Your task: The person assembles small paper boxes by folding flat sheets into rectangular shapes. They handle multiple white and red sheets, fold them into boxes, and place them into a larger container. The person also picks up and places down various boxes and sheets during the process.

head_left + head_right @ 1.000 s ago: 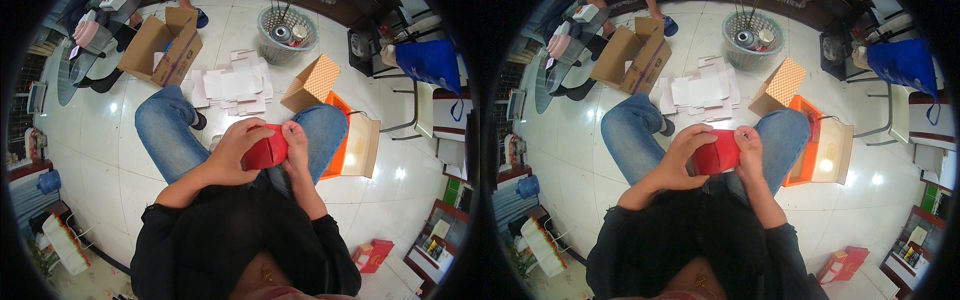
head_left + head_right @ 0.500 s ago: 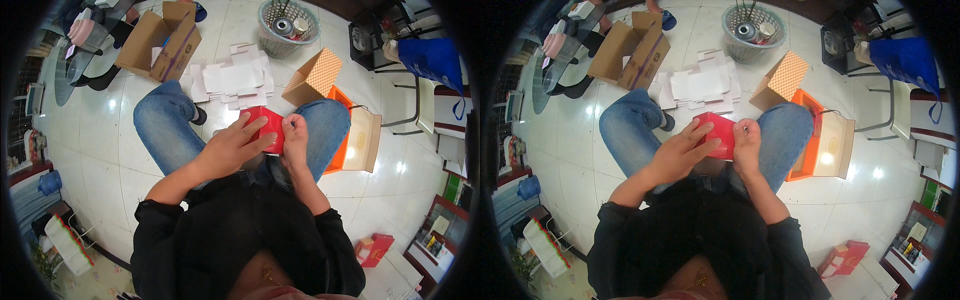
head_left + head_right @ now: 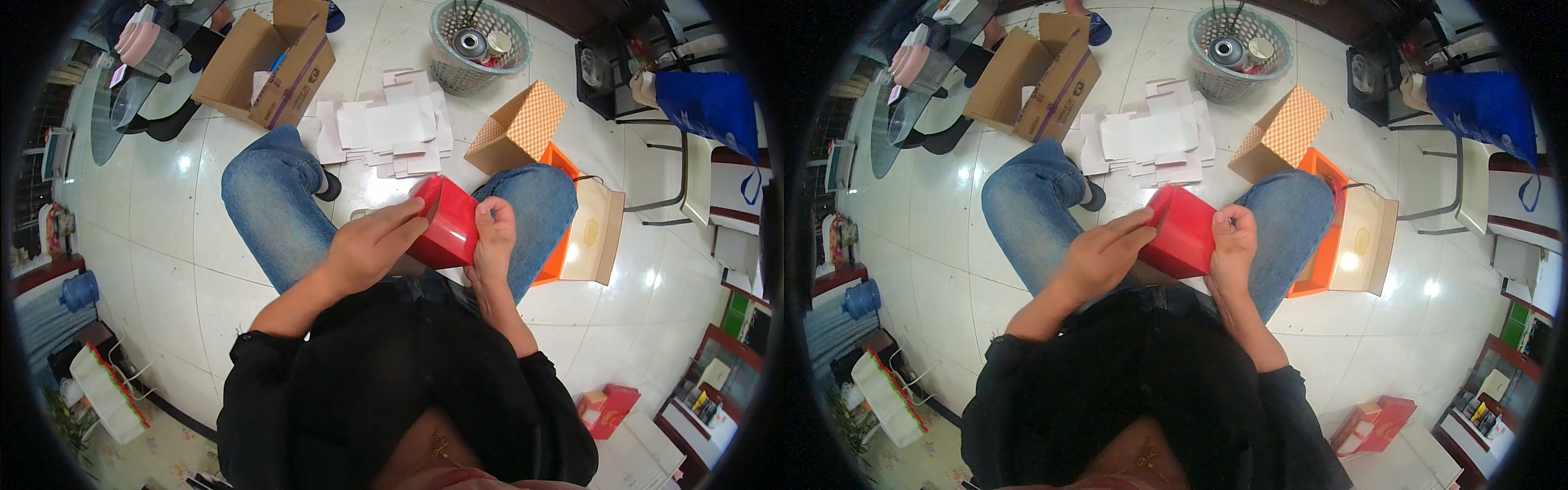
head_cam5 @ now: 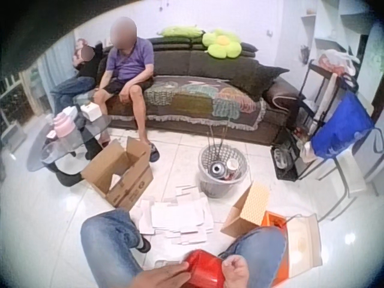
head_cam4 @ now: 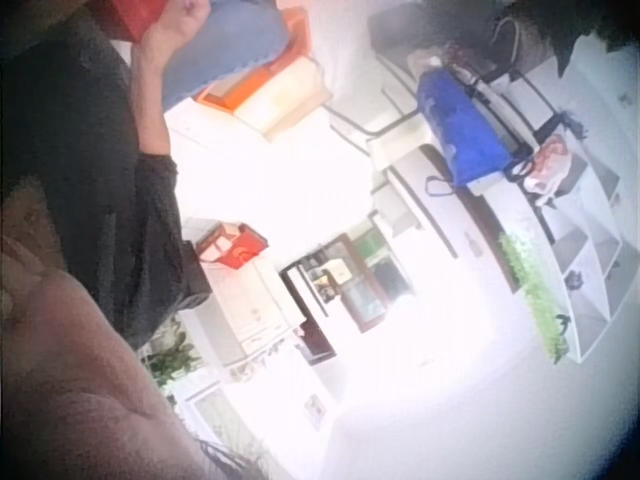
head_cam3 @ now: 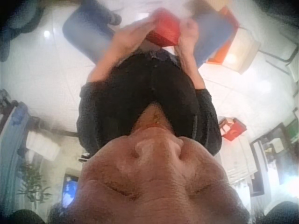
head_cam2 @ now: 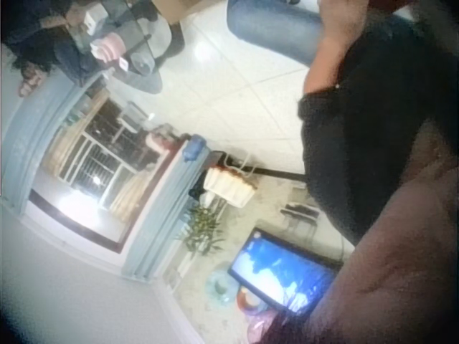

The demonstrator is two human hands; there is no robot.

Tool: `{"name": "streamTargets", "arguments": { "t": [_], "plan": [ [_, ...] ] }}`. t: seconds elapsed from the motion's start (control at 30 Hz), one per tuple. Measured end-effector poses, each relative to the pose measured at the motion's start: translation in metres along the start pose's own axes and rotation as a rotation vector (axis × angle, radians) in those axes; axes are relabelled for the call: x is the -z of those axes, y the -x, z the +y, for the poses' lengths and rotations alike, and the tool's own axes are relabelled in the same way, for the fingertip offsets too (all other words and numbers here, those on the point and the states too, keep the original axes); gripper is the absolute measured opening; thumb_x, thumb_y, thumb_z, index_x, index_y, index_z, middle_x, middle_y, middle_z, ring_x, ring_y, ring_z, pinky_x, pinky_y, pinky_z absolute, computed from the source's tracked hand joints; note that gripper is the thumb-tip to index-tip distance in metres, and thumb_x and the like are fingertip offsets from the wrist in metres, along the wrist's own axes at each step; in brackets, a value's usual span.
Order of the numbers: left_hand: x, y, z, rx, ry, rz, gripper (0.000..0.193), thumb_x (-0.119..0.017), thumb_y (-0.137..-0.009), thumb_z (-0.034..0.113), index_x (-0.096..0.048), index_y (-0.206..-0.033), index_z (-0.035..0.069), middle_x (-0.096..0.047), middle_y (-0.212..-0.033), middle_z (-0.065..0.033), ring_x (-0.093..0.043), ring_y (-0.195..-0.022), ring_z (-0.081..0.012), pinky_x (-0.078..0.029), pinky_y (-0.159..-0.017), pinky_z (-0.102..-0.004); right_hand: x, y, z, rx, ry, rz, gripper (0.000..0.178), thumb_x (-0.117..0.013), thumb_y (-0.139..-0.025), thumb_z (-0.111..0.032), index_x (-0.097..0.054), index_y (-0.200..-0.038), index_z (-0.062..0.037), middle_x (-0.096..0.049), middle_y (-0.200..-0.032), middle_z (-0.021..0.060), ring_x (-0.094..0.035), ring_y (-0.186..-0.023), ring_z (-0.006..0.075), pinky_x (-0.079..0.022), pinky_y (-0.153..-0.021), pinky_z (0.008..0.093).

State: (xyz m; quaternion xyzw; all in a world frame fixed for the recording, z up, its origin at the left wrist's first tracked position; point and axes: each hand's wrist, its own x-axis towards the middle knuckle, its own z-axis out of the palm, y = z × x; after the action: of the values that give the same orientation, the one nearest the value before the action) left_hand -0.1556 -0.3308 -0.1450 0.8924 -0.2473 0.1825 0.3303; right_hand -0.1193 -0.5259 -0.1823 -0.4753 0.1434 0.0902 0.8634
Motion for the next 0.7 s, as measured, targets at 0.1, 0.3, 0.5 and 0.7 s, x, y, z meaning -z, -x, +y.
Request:
{"name": "streamTargets", "arguments": {
  "t": [0.1, 0.3, 0.5, 0.7],
  "plan": [
    [-0.001, 0.003, 0.006, 0.031, -0.058, 0.050, 0.028, -0.059, -0.075, 0.005, -0.063, -0.102, 0.003, -0.062, -0.109, -0.0173, -0.065, -0.091, -0.0286, -0.054, -0.069, -0.0303, -0.002, 0.003, 0.002, 0.032, -0.013, 0.025, 0.005, -0.050, -0.094, -0.009, -0.047, -0.094, -0.0065, -0.056, -0.082, 0.0053, -0.057, -0.072, 0.0111, -0.051, -0.065, 0.0242],
    [-0.004, 0.006, 0.005, 0.118, -0.091, 0.098, 0.028, -0.058, -0.077, 0.005, -0.063, -0.104, 0.007, -0.058, -0.116, -0.0191, -0.064, -0.084, -0.0294, -0.052, -0.069, -0.0312, -0.008, 0.006, 0.000, 0.138, -0.017, 0.008, 0.009, -0.053, -0.094, -0.010, -0.046, -0.097, -0.0055, -0.055, -0.083, 0.0042, -0.054, -0.073, 0.0092, -0.048, -0.067, 0.0227],
    [0.000, -0.012, 0.020, 0.415, -0.013, -0.114, 0.024, -0.054, -0.077, 0.002, -0.057, -0.101, 0.008, -0.047, -0.125, -0.0193, -0.060, -0.078, -0.0309, -0.050, -0.068, -0.0380, -0.007, 0.010, -0.004, 0.240, 0.042, 0.003, 0.012, -0.055, -0.092, -0.009, -0.046, -0.099, -0.0052, -0.053, -0.086, 0.0027, -0.051, -0.077, 0.0077, -0.046, -0.071, 0.0228],
    [-0.004, 0.013, -0.025, 0.290, -0.245, 0.274, 0.028, -0.055, -0.076, 0.001, -0.051, -0.104, 0.002, -0.047, -0.117, -0.0197, -0.060, -0.082, -0.0285, -0.051, -0.071, -0.0368, 0.008, -0.002, -0.032, 0.367, 0.187, 0.202, 0.010, -0.053, -0.094, -0.012, -0.047, -0.098, -0.0055, -0.051, -0.086, 0.0024, -0.051, -0.079, 0.0087, -0.046, -0.073, 0.0238]
  ]
}}
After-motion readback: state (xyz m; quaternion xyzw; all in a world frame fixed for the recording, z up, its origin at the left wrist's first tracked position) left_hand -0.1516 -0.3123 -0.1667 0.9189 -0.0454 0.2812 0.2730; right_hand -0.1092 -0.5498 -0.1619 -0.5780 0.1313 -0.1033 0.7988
